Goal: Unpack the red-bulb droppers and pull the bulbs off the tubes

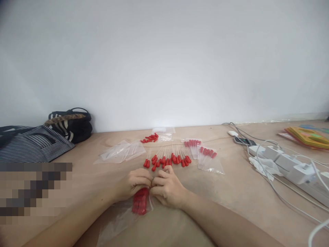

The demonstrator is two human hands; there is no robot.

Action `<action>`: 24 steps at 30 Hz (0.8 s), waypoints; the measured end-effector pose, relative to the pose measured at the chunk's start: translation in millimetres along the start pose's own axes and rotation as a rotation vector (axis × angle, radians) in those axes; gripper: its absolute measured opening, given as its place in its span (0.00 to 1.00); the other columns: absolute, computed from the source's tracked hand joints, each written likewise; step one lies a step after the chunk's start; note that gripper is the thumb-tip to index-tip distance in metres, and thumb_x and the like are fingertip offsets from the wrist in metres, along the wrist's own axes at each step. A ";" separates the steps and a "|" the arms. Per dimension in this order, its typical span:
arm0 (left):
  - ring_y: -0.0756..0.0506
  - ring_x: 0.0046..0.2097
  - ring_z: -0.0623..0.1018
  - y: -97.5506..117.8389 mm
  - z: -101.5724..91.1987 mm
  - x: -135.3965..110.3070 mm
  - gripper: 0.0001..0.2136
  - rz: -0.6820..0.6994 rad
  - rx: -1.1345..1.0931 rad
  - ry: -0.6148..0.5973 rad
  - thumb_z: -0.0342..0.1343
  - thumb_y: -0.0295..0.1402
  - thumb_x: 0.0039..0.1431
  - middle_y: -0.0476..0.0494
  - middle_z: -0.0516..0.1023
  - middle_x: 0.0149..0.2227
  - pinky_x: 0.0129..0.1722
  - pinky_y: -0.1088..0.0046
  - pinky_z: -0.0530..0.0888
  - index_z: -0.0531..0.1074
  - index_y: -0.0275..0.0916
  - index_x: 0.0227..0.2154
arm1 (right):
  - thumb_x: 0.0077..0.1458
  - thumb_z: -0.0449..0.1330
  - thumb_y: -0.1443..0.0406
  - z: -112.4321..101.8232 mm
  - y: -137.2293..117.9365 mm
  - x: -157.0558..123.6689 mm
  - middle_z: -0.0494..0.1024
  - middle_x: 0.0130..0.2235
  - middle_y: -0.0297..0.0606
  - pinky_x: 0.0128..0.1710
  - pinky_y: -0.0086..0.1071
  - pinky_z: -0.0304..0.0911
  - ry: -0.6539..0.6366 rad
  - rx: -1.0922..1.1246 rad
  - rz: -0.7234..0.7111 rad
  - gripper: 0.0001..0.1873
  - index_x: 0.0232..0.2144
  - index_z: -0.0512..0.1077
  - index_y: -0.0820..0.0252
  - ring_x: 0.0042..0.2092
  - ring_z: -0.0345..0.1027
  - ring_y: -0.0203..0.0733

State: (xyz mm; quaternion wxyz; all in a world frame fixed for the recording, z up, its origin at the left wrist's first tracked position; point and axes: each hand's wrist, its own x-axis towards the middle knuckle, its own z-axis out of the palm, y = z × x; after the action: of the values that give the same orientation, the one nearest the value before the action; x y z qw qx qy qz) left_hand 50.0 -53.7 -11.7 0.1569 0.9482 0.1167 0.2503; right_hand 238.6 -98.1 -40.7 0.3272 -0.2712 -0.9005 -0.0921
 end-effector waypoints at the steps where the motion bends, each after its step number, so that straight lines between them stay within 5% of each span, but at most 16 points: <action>1: 0.47 0.37 0.74 -0.8 -0.2 0.0 0.16 0.030 -0.010 -0.003 0.40 0.32 0.63 0.42 0.77 0.31 0.42 0.69 0.69 0.72 0.38 0.27 | 0.55 0.49 0.68 -0.3 -0.1 -0.2 0.71 0.27 0.31 0.38 0.37 0.43 0.010 -0.014 -0.008 0.11 0.26 0.70 0.55 0.34 0.57 0.34; 12: 0.46 0.42 0.73 5.9 -4.1 4.7 0.16 0.014 0.062 -0.053 0.38 0.28 0.61 0.41 0.77 0.33 0.46 0.67 0.68 0.70 0.37 0.26 | 0.51 0.47 0.74 -7.8 1.9 1.0 0.70 0.22 0.27 0.45 0.39 0.38 0.037 -0.095 -0.066 0.11 0.23 0.66 0.58 0.34 0.59 0.33; 17: 0.44 0.53 0.67 9.3 -11.4 -6.4 0.10 -0.164 0.020 -0.112 0.44 0.29 0.60 0.42 0.72 0.48 0.54 0.63 0.62 0.70 0.39 0.38 | 0.51 0.49 0.72 -16.1 5.3 -2.3 0.71 0.23 0.28 0.44 0.39 0.38 -0.014 -0.082 0.012 0.10 0.24 0.67 0.58 0.35 0.59 0.34; 20: 0.40 0.55 0.65 21.5 -14.7 -25.2 0.26 -0.339 0.016 -0.154 0.54 0.38 0.53 0.38 0.64 0.55 0.53 0.59 0.63 0.57 0.42 0.55 | 0.51 0.50 0.70 -18.8 8.7 -5.8 0.70 0.24 0.29 0.44 0.39 0.39 -0.049 -0.071 0.060 0.09 0.24 0.67 0.58 0.35 0.58 0.35; 24: 0.37 0.54 0.66 36.2 -14.1 -46.7 0.33 -0.450 0.035 -0.144 0.57 0.42 0.50 0.37 0.63 0.55 0.51 0.58 0.65 0.51 0.44 0.57 | 0.44 0.54 0.68 -23.7 12.3 -8.7 0.70 0.27 0.30 0.43 0.39 0.42 -0.170 0.039 0.129 0.04 0.24 0.68 0.58 0.35 0.57 0.36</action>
State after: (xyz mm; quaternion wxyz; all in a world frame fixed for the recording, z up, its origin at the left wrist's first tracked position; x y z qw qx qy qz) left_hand 8.4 -97.8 -7.6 0.2004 0.9163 0.3179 0.1387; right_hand 263.8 -99.7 -28.2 0.2602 -0.3292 -0.9072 -0.0301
